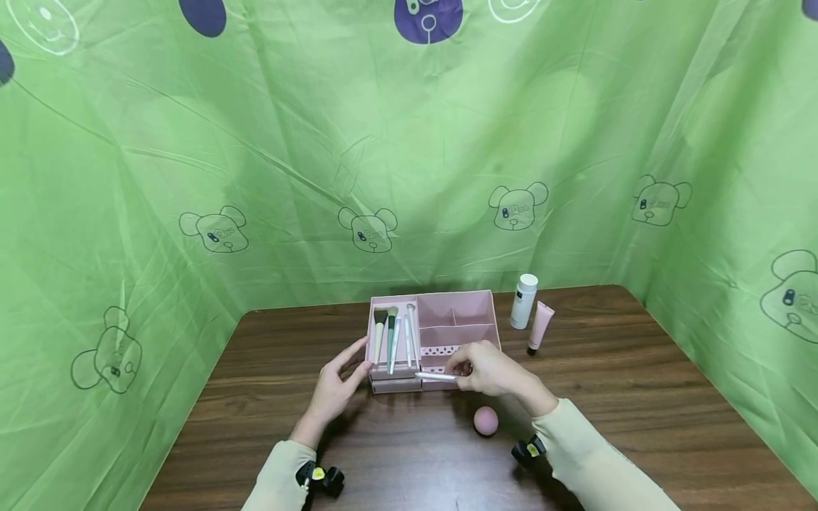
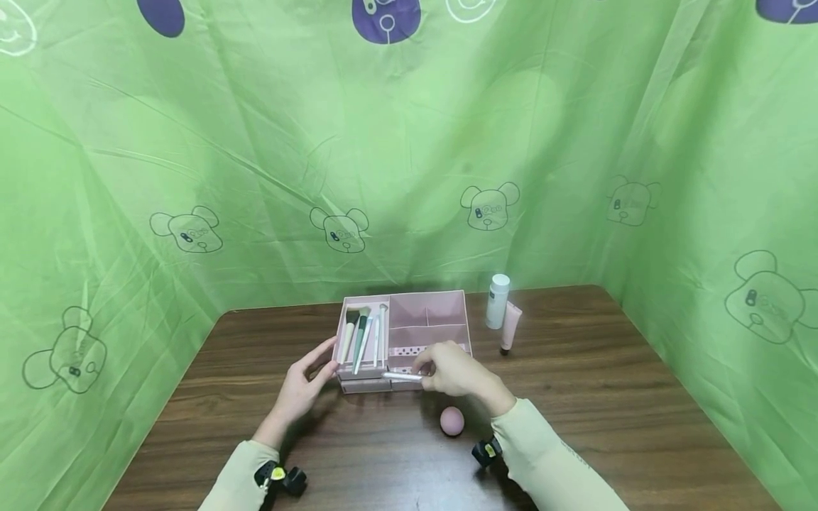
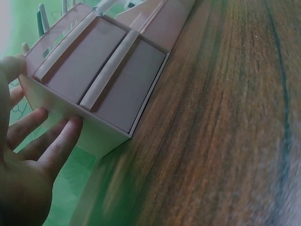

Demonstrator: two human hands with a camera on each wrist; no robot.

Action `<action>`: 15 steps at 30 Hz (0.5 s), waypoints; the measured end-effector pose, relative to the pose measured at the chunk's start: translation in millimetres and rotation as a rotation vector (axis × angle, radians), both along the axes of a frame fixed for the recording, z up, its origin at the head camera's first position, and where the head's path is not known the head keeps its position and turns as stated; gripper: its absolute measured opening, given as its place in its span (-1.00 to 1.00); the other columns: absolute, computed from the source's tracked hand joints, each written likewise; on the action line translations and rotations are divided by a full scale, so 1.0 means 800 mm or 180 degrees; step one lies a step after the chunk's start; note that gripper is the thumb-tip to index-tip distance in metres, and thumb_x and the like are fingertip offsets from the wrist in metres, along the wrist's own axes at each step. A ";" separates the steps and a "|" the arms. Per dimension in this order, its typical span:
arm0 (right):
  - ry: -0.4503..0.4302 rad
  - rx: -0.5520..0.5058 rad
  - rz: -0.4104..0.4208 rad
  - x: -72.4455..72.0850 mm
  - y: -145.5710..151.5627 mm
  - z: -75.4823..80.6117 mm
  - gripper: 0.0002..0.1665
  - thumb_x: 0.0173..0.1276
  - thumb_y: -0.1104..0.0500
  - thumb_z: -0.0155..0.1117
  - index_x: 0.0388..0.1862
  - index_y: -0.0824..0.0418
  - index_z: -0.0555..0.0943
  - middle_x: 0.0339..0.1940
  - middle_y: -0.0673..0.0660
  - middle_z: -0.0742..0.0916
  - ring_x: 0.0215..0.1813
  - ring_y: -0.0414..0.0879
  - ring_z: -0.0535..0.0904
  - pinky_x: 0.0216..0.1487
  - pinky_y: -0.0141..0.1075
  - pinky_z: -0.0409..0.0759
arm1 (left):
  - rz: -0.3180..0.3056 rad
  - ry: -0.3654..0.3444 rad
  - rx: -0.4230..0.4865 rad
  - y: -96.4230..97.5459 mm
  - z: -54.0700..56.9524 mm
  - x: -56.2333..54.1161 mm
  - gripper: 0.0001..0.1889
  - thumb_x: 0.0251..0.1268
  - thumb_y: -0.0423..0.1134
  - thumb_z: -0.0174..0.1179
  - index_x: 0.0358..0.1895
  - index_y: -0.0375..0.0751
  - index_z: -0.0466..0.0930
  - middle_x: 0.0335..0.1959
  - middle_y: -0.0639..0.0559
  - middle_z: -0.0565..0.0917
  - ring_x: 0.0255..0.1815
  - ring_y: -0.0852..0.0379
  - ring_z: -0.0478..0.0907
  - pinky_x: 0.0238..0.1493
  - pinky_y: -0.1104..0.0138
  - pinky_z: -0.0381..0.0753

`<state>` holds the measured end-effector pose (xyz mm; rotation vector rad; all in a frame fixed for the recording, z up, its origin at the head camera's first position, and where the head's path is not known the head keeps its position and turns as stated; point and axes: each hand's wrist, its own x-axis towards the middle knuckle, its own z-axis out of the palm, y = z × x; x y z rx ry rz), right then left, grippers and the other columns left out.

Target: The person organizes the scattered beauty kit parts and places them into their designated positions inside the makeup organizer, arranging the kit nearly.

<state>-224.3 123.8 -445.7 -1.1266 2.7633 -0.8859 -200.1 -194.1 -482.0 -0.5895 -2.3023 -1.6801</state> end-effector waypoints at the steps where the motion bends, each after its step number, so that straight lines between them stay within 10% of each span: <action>1: 0.0056 0.0009 -0.0001 -0.002 0.002 0.000 -0.76 0.03 0.31 0.39 -0.28 0.09 0.75 -0.36 -0.08 0.73 -0.39 -0.30 0.55 -0.39 -0.52 0.57 | 0.0001 -0.0005 0.0008 0.000 0.000 0.000 -0.51 0.36 -0.36 0.20 0.33 -0.41 0.40 0.20 -0.35 0.56 0.10 -0.11 0.60 0.10 0.42 0.63; 8: 0.0091 0.0011 -0.0013 -0.013 0.011 0.007 -0.74 0.00 0.31 0.37 -0.30 0.06 0.76 -0.42 -0.07 0.69 -0.37 -0.20 0.58 -0.38 -0.50 0.55 | -0.0020 0.0035 0.0019 0.000 -0.001 0.000 -0.51 0.37 -0.36 0.19 0.33 -0.41 0.39 0.21 -0.36 0.54 0.10 0.12 0.60 0.08 0.42 0.64; 15: 0.0049 -0.0004 -0.0073 -0.020 0.018 0.013 -0.74 0.00 0.31 0.40 -0.28 0.09 0.76 -0.38 -0.05 0.70 -0.36 -0.17 0.58 -0.37 -0.48 0.56 | 0.0018 -0.0027 0.0005 0.001 0.001 0.001 -0.51 0.36 -0.37 0.19 0.33 -0.40 0.39 0.22 -0.34 0.54 0.14 -0.15 0.58 0.12 0.39 0.63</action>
